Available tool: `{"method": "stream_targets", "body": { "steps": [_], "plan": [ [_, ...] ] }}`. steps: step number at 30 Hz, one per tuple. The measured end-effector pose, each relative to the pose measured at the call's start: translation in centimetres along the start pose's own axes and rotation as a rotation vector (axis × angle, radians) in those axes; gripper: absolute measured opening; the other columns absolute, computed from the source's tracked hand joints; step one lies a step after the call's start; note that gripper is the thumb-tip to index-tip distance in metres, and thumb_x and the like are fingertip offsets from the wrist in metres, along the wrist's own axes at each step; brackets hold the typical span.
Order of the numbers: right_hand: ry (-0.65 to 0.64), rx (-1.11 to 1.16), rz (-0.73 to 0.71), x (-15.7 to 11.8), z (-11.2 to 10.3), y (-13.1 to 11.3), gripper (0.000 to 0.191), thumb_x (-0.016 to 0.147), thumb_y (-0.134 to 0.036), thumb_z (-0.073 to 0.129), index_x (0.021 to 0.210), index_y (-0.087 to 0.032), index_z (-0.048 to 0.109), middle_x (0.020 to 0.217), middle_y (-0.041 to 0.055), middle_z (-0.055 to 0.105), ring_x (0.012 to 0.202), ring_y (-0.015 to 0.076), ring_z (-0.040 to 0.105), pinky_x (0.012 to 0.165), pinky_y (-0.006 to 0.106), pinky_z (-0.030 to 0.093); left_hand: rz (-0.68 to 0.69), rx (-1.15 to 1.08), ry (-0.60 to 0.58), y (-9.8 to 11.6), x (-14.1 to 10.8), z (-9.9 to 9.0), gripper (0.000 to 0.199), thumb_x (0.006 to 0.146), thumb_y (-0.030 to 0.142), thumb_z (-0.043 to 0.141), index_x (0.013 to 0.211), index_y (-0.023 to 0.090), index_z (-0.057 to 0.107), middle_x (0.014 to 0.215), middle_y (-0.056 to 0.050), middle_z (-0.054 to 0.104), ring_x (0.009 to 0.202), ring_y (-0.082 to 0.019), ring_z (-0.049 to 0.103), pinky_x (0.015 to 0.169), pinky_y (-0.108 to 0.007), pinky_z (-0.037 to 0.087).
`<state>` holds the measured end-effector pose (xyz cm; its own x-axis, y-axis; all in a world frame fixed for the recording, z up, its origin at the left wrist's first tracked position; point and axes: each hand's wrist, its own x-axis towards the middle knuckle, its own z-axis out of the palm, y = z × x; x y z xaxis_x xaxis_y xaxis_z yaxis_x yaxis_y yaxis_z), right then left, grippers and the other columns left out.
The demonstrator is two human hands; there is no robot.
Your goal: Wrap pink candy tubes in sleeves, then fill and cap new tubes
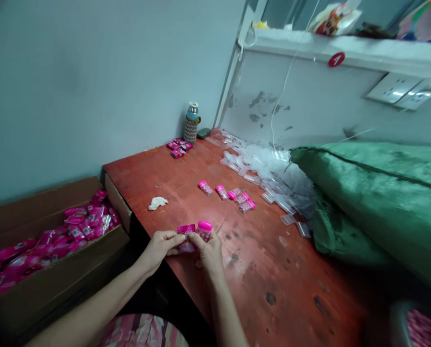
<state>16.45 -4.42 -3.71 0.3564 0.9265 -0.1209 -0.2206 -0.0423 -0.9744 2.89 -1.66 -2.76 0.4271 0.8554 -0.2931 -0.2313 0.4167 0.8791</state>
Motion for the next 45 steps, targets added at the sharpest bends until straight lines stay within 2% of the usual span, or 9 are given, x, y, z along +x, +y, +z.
{"method": "stream_targets", "body": {
  "steps": [6,10,13,16,20,30,34,39,45],
  "plan": [
    [-0.018,0.098,0.061,-1.4,0.5,0.0,0.027,0.076,-0.044,0.058,0.08,-0.018,0.053,0.065,-0.0009,0.058,0.048,0.0097,0.052,0.043,0.019,0.041,-0.127,-0.344,0.172,0.3,0.3,-0.7,0.018,0.064,0.022,0.072,0.062,0.01,0.06,0.06,-0.005,0.065,0.055,-0.013,0.06,0.059,-0.028,0.054],
    [-0.069,0.261,0.094,-3.7,1.4,0.2,0.022,0.078,-0.037,0.059,0.092,-0.021,0.053,0.085,0.0008,0.06,0.078,0.0142,0.061,0.07,0.027,0.051,-0.166,-0.521,0.246,1.0,0.3,-0.8,0.009,0.071,0.017,0.066,0.072,0.01,0.06,0.064,-0.005,0.066,0.057,-0.013,0.063,0.06,-0.029,0.055],
    [-0.122,0.137,0.075,-5.1,1.8,0.4,0.024,0.08,-0.035,0.057,0.098,-0.021,0.053,0.087,0.0011,0.06,0.078,0.014,0.062,0.076,0.031,0.051,-0.168,-0.605,0.223,1.0,0.3,-0.6,0.007,0.074,0.016,0.063,0.077,0.01,0.06,0.069,-0.007,0.067,0.061,-0.015,0.064,0.061,-0.03,0.056],
    [-0.12,-0.098,0.037,-6.0,2.1,0.4,0.027,0.083,-0.04,0.051,0.1,-0.02,0.05,0.08,0.0009,0.06,0.065,0.0132,0.061,0.062,0.028,0.055,-0.166,-0.658,0.194,0.6,0.5,-0.5,0.007,0.074,0.016,0.063,0.077,0.01,0.06,0.071,-0.007,0.067,0.061,-0.015,0.064,0.06,-0.028,0.055],
    [-0.086,-0.251,0.036,-6.4,2.4,0.4,0.028,0.084,-0.044,0.046,0.096,-0.019,0.048,0.07,-0.0009,0.058,0.051,0.0117,0.059,0.047,0.024,0.053,-0.164,-0.662,0.189,0.1,0.7,-0.5,0.008,0.073,0.015,0.064,0.077,0.01,0.059,0.067,-0.006,0.066,0.058,-0.014,0.064,0.059,-0.026,0.055],
    [-0.058,-0.313,0.013,-6.4,2.3,0.7,0.027,0.083,-0.044,0.046,0.092,-0.019,0.047,0.063,-0.0024,0.058,0.043,0.01,0.056,0.041,0.02,0.049,-0.127,-0.602,0.173,0.3,0.6,0.0,0.012,0.071,0.018,0.066,0.074,0.011,0.057,0.064,-0.004,0.064,0.055,-0.012,0.061,0.054,-0.022,0.052],
    [-0.055,-0.206,0.052,-6.2,2.5,0.4,0.029,0.081,-0.045,0.05,0.093,-0.019,0.047,0.063,-0.0028,0.058,0.042,0.0093,0.055,0.04,0.02,0.048,-0.115,-0.544,0.135,0.2,0.3,0.5,0.017,0.069,0.023,0.069,0.07,0.011,0.056,0.061,-0.003,0.063,0.052,-0.011,0.059,0.051,-0.021,0.05],
    [-0.173,-0.005,0.125,-5.7,2.6,0.3,0.028,0.082,-0.046,0.049,0.088,-0.018,0.047,0.066,-0.0021,0.058,0.043,0.0085,0.055,0.04,0.019,0.047,-0.036,-0.415,0.087,0.4,0.2,0.6,0.025,0.066,0.031,0.071,0.068,0.011,0.056,0.057,-0.002,0.061,0.047,-0.01,0.056,0.047,-0.02,0.046],
    [-0.022,-0.179,0.015,-5.5,2.5,1.1,0.028,0.079,-0.046,0.053,0.086,-0.02,0.048,0.062,-0.004,0.057,0.043,0.0097,0.056,0.04,0.02,0.047,-0.041,-0.348,-0.036,0.2,0.4,0.6,0.028,0.063,0.029,0.073,0.079,0.012,0.056,0.058,-0.001,0.06,0.042,-0.009,0.052,0.037,-0.019,0.039]
  ]
}}
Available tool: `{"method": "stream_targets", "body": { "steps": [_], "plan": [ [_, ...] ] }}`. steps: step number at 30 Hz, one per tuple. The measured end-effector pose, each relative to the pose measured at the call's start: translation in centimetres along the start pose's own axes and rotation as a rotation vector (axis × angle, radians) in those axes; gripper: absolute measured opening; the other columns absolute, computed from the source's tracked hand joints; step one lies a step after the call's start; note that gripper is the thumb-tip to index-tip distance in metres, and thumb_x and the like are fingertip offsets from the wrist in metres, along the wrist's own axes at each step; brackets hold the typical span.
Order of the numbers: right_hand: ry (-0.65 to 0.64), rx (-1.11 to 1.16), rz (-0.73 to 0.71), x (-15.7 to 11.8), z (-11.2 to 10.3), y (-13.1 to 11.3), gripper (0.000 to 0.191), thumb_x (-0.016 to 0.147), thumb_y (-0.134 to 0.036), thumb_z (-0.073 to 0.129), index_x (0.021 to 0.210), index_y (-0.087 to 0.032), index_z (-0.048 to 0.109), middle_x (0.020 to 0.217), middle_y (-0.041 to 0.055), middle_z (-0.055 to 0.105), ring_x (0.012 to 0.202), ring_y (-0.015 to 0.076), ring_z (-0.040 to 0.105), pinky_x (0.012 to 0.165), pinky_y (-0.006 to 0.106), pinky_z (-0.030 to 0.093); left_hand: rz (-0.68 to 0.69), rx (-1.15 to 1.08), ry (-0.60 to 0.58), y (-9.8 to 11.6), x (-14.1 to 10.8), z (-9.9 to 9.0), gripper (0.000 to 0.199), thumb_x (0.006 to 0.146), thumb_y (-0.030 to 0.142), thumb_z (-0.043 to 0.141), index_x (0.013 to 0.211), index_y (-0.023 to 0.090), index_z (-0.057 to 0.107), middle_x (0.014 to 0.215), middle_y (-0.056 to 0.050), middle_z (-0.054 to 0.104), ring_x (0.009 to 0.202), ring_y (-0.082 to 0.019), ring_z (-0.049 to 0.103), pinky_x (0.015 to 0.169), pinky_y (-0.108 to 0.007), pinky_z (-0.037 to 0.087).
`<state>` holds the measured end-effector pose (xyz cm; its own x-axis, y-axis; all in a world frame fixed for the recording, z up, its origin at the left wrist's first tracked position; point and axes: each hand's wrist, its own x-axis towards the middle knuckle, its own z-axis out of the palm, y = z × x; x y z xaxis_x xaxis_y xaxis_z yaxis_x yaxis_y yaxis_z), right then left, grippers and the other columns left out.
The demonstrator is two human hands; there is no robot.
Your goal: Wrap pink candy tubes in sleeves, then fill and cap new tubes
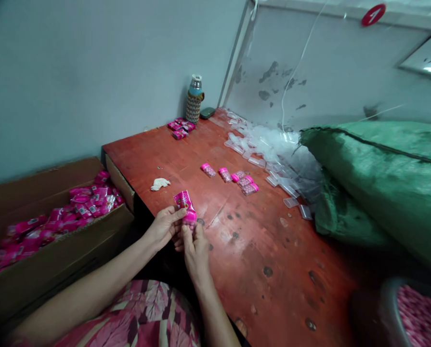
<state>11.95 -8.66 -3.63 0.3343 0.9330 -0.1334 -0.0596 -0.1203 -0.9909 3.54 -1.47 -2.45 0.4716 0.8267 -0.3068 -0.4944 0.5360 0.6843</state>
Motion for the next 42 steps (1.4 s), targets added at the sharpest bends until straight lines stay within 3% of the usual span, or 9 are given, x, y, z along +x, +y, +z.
{"method": "stream_targets", "body": {
  "steps": [5,11,16,22,28,34,37,42],
  "plan": [
    [0.033,-0.072,-0.042,0.1,-0.1,0.1,0.026,0.079,-0.045,0.053,0.084,-0.02,0.049,0.06,-0.0032,0.058,0.042,0.0098,0.054,0.039,0.019,0.046,-0.048,0.063,-0.02,-0.3,0.0,-0.1,0.031,0.064,0.037,0.071,0.066,0.01,0.056,0.051,-0.001,0.057,0.038,-0.008,0.048,0.036,-0.018,0.036],
    [-0.206,0.289,0.101,0.4,-0.5,-0.1,0.029,0.081,-0.047,0.049,0.087,-0.019,0.048,0.065,-0.0006,0.061,0.039,0.0088,0.053,0.034,0.018,0.041,-0.02,0.212,-0.123,0.4,-0.1,-0.1,0.034,0.067,0.041,0.066,0.057,0.01,0.056,0.042,-0.001,0.053,0.031,-0.009,0.044,0.032,-0.02,0.033],
    [-0.01,0.001,-0.009,0.4,-1.0,-0.1,0.026,0.076,-0.046,0.056,0.082,-0.021,0.052,0.061,-0.0024,0.059,0.042,0.0095,0.053,0.04,0.019,0.043,-0.008,0.29,-0.1,0.4,-0.2,0.2,0.028,0.063,0.036,0.07,0.063,0.009,0.063,0.044,-0.002,0.056,0.034,-0.011,0.05,0.036,-0.021,0.037],
    [-0.205,0.245,0.091,0.7,-0.5,0.0,0.03,0.083,-0.048,0.045,0.082,-0.019,0.047,0.061,-0.0022,0.058,0.034,0.0069,0.047,0.028,0.016,0.033,-0.025,0.271,-0.109,0.4,-0.4,0.3,0.035,0.067,0.04,0.065,0.051,0.011,0.056,0.038,-0.002,0.052,0.028,-0.011,0.046,0.03,-0.021,0.035],
    [-0.032,-0.038,-0.031,0.6,0.1,-0.4,0.029,0.079,-0.048,0.051,0.077,-0.019,0.048,0.052,-0.0061,0.052,0.033,0.0064,0.047,0.03,0.015,0.037,-0.03,0.267,-0.039,0.1,-0.2,0.2,0.032,0.066,0.04,0.067,0.058,0.011,0.057,0.035,0.002,0.047,0.026,-0.009,0.041,0.025,-0.018,0.028],
    [-0.256,0.359,0.121,0.7,0.3,-0.2,0.031,0.079,-0.048,0.051,0.075,-0.018,0.048,0.056,-0.0028,0.057,0.032,0.0059,0.046,0.026,0.014,0.031,-0.127,0.259,-0.221,0.6,-0.9,-0.8,0.028,0.071,0.036,0.062,0.065,0.008,0.062,0.04,-0.001,0.052,0.03,-0.011,0.048,0.032,-0.02,0.038],
    [-0.241,0.385,0.113,0.5,0.3,-0.2,0.028,0.079,-0.045,0.054,0.081,-0.017,0.052,0.062,-0.0012,0.06,0.039,0.0069,0.051,0.032,0.015,0.039,-0.158,0.213,-0.242,0.8,-1.0,-1.1,0.028,0.071,0.037,0.062,0.068,0.009,0.061,0.04,0.002,0.048,0.029,-0.012,0.047,0.03,-0.022,0.037],
    [-0.24,0.461,0.118,0.0,0.1,-0.5,0.028,0.08,-0.038,0.055,0.102,-0.02,0.053,0.089,0.0037,0.062,0.066,0.0116,0.061,0.059,0.024,0.052,-0.044,0.125,-0.076,0.9,-0.8,-0.9,0.032,0.071,0.04,0.063,0.065,0.009,0.059,0.044,0.002,0.047,0.031,-0.005,0.039,0.029,-0.017,0.03]
  ]
}}
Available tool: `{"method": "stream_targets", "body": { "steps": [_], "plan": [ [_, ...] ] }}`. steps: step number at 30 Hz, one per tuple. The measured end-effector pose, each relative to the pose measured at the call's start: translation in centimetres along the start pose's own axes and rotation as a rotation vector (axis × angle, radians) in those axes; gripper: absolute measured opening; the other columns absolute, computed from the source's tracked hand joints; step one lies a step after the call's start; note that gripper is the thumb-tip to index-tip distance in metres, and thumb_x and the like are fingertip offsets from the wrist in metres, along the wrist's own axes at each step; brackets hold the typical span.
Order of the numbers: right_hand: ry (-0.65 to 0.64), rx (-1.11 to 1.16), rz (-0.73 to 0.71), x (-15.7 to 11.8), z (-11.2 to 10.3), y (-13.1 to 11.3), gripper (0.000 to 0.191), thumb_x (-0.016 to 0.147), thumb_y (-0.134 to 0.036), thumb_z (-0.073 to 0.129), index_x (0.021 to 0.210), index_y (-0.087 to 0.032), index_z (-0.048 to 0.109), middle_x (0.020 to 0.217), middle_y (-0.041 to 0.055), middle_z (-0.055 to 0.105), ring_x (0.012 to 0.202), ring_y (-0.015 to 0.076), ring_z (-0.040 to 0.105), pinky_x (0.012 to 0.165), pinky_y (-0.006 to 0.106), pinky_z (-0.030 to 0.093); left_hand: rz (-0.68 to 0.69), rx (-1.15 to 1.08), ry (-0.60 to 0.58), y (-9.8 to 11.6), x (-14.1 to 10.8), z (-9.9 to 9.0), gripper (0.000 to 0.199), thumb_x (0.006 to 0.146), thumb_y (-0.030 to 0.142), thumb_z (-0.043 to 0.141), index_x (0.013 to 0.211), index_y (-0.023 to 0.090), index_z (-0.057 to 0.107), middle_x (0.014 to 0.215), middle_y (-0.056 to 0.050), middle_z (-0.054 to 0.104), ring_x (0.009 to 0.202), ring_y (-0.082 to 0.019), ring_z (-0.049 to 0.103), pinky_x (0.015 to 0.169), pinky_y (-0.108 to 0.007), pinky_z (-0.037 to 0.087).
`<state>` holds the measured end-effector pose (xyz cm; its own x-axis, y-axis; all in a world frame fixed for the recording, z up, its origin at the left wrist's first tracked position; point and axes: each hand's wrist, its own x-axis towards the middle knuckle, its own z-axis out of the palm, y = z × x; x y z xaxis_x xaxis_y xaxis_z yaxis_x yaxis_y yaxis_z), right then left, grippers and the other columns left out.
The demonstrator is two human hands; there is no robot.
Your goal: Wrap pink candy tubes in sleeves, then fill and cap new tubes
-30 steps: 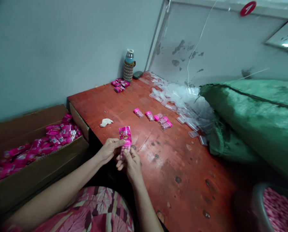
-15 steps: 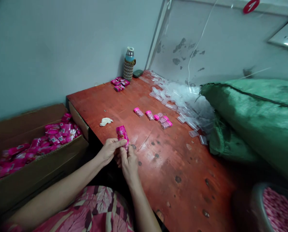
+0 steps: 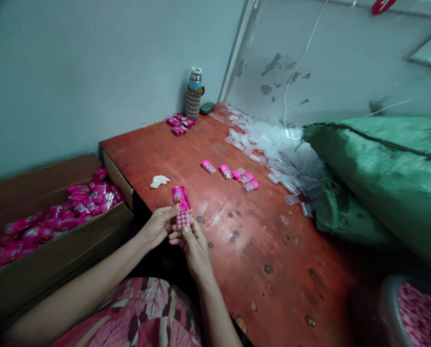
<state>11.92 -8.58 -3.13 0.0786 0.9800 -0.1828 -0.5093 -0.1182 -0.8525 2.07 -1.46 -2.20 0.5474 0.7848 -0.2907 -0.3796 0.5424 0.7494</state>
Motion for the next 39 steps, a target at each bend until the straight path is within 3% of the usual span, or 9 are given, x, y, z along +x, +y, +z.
{"method": "stream_targets", "body": {
  "steps": [4,11,18,23,27,29,33,37,39],
  "plan": [
    [0.043,0.002,-0.018,0.0,-0.2,-0.1,0.031,0.078,-0.034,0.059,0.104,-0.021,0.051,0.083,0.0017,0.063,0.065,0.0125,0.062,0.06,0.025,0.053,0.003,-0.03,0.007,-0.1,0.2,0.4,0.035,0.07,0.044,0.063,0.065,0.009,0.059,0.046,0.001,0.049,0.035,-0.006,0.041,0.031,-0.018,0.032],
    [0.183,0.032,-0.102,0.7,-0.3,1.0,0.034,0.073,-0.029,0.065,0.098,-0.024,0.044,0.072,-0.0042,0.063,0.055,0.0115,0.063,0.056,0.025,0.053,0.043,0.051,0.178,-1.6,-0.2,1.1,0.03,0.056,0.033,0.075,0.063,0.008,0.061,0.052,0.0,0.055,0.043,-0.006,0.048,0.04,-0.017,0.038],
    [0.149,0.002,-0.068,1.4,-0.9,0.6,0.034,0.073,-0.027,0.066,0.096,-0.023,0.042,0.066,-0.0042,0.065,0.05,0.0106,0.061,0.051,0.021,0.052,0.008,-0.009,0.117,-1.8,-0.4,0.6,0.029,0.059,0.033,0.074,0.068,0.008,0.063,0.052,0.002,0.053,0.041,-0.004,0.044,0.042,-0.017,0.037],
    [0.066,-0.07,-0.041,1.8,0.3,-0.2,0.029,0.071,-0.027,0.067,0.091,-0.021,0.047,0.064,-0.0035,0.063,0.051,0.0099,0.059,0.05,0.02,0.048,0.096,-0.033,0.129,0.7,-1.9,0.4,0.024,0.065,0.03,0.071,0.071,0.008,0.064,0.061,-0.003,0.062,0.053,-0.01,0.056,0.054,-0.022,0.047],
    [0.035,-0.274,-0.018,2.5,0.6,-1.6,0.025,0.07,-0.034,0.066,0.083,-0.018,0.052,0.066,-0.0011,0.063,0.053,0.0098,0.057,0.051,0.02,0.045,0.435,-0.16,0.364,4.4,-4.4,-2.5,0.04,0.071,0.049,0.06,0.085,0.011,0.064,0.082,-0.009,0.069,0.079,-0.02,0.065,0.08,-0.037,0.049],
    [0.048,-0.404,-0.022,3.2,-0.1,-2.1,0.027,0.07,-0.04,0.064,0.08,-0.017,0.054,0.065,-0.0007,0.062,0.053,0.0108,0.057,0.051,0.022,0.045,0.485,-0.136,0.461,5.7,-5.1,-4.5,0.052,0.075,0.057,0.049,0.097,0.012,0.062,0.087,-0.011,0.069,0.084,-0.022,0.065,0.082,-0.039,0.048],
    [0.113,-0.664,-0.083,4.1,-2.0,-1.8,0.035,0.07,-0.048,0.06,0.079,-0.014,0.058,0.068,0.0043,0.065,0.058,0.0145,0.059,0.055,0.025,0.047,0.398,0.35,0.52,6.5,-4.2,-6.4,0.044,0.074,0.045,0.057,0.101,0.011,0.06,0.097,-0.013,0.067,0.088,-0.024,0.063,0.082,-0.039,0.048],
    [0.261,-0.896,-0.103,4.1,-2.6,-1.1,0.042,0.066,-0.05,0.061,0.086,-0.013,0.061,0.073,0.0071,0.067,0.062,0.0172,0.061,0.055,0.025,0.047,0.624,1.202,0.358,7.5,1.1,-5.9,0.039,0.077,0.027,0.055,0.115,0.017,0.053,0.119,-0.01,0.057,0.109,-0.021,0.051,0.094,-0.036,0.039],
    [0.273,-1.013,-0.09,3.9,-2.4,-1.1,0.042,0.067,-0.051,0.06,0.088,-0.015,0.063,0.077,0.007,0.068,0.065,0.0183,0.062,0.055,0.025,0.048,0.569,1.611,0.358,8.2,4.1,-6.1,0.04,0.078,0.023,0.052,0.117,0.014,0.051,0.127,-0.014,0.048,0.116,-0.028,0.043,0.09,-0.044,0.04]
  ]
}}
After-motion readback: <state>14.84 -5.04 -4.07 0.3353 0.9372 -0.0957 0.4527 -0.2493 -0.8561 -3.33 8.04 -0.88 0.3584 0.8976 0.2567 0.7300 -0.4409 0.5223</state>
